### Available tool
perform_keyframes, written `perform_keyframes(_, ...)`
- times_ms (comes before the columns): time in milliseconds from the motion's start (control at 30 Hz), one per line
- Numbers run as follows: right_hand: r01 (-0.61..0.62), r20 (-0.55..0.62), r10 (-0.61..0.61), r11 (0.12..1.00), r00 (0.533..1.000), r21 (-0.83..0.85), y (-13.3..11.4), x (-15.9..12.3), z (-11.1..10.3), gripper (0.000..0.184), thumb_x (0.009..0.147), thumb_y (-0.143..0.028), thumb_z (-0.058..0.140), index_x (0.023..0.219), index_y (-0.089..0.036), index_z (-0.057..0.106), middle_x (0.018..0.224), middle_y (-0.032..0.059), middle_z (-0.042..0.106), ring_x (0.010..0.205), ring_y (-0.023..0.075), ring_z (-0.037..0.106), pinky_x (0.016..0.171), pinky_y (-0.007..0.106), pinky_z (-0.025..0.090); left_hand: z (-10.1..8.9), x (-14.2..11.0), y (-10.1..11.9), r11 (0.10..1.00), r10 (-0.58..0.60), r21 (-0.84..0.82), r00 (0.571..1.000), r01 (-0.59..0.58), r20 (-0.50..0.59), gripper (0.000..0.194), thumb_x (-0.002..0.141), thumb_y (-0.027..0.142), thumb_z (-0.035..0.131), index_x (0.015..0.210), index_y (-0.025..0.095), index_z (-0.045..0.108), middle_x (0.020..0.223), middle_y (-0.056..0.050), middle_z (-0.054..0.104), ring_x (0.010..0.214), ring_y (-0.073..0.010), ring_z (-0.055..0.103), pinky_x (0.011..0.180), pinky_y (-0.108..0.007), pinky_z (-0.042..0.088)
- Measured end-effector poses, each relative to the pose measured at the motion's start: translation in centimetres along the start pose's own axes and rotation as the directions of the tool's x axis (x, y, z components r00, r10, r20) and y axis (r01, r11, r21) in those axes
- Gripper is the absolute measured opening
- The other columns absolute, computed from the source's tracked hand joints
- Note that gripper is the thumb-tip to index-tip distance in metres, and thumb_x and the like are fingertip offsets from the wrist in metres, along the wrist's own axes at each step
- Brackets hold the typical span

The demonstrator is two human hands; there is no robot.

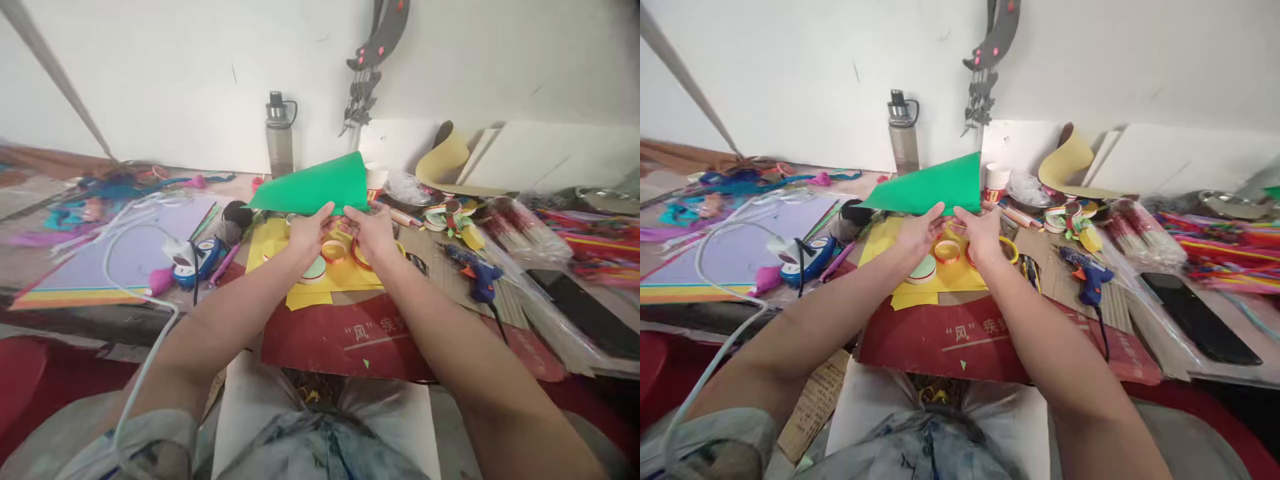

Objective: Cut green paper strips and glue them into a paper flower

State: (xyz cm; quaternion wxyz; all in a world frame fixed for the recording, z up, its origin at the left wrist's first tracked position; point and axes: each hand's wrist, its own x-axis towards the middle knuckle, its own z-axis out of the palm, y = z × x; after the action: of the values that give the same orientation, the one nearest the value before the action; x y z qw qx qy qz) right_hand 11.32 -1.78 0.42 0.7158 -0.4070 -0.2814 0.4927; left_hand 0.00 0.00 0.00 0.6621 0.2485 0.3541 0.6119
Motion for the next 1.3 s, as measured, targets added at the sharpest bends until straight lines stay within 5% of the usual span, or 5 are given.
perform_keyframes(233, -0.171, 0.082, 0.179, 0.981, 0.981, -0.093, -0.4, 0.0, -0.2, 0.023, 0.08, -0.004, 0.081, 0.08, -0.018, 0.062, 0.065, -0.0041, 0.07, 0.053, 0.0081, 0.064, 0.052, 0.018, 0.059, -0.1, -0.3, 0.2, 0.999, 0.017, 0.028, 1.0, -0.017, -0.022, 0.021, 0.08, 0.008, 0.086, 0.073, 0.014, 0.068, 0.072, -0.002, 0.074, 0.065, -0.0109, 0.068, 0.07, -0.025, 0.055)
perform_keyframes(900, -0.043, 0.143, 0.049, 0.998, 0.988, -0.05, 0.2, 0.4, -0.4, 0.025, 0.07, -0.017, 0.092, 0.075, -0.018, 0.067, 0.063, -0.0046, 0.069, 0.057, 0.0076, 0.063, 0.058, 0.019, 0.059, 0.4, -0.9, 1.0, 1.0, 0.016, -0.008, 1.0, -0.017, -0.023, 0.018, 0.085, 0.008, 0.082, 0.072, 0.011, 0.069, 0.069, -0.003, 0.073, 0.062, -0.0091, 0.069, 0.066, -0.022, 0.054)
perform_keyframes(1300, -0.03, 0.169, 0.033, 0.999, 0.985, -0.021, 0.3, 0.7, -0.6, 0.026, 0.069, -0.022, 0.095, 0.075, -0.02, 0.069, 0.067, -0.0028, 0.073, 0.059, 0.0092, 0.064, 0.06, 0.02, 0.06, 0.5, -1.1, 0.8, 0.999, 0.039, -0.02, 0.998, -0.038, 0.049, 0.018, 0.075, 0.0, 0.086, 0.07, 0.009, 0.072, 0.069, -0.004, 0.075, 0.061, -0.008, 0.068, 0.071, -0.021, 0.06)
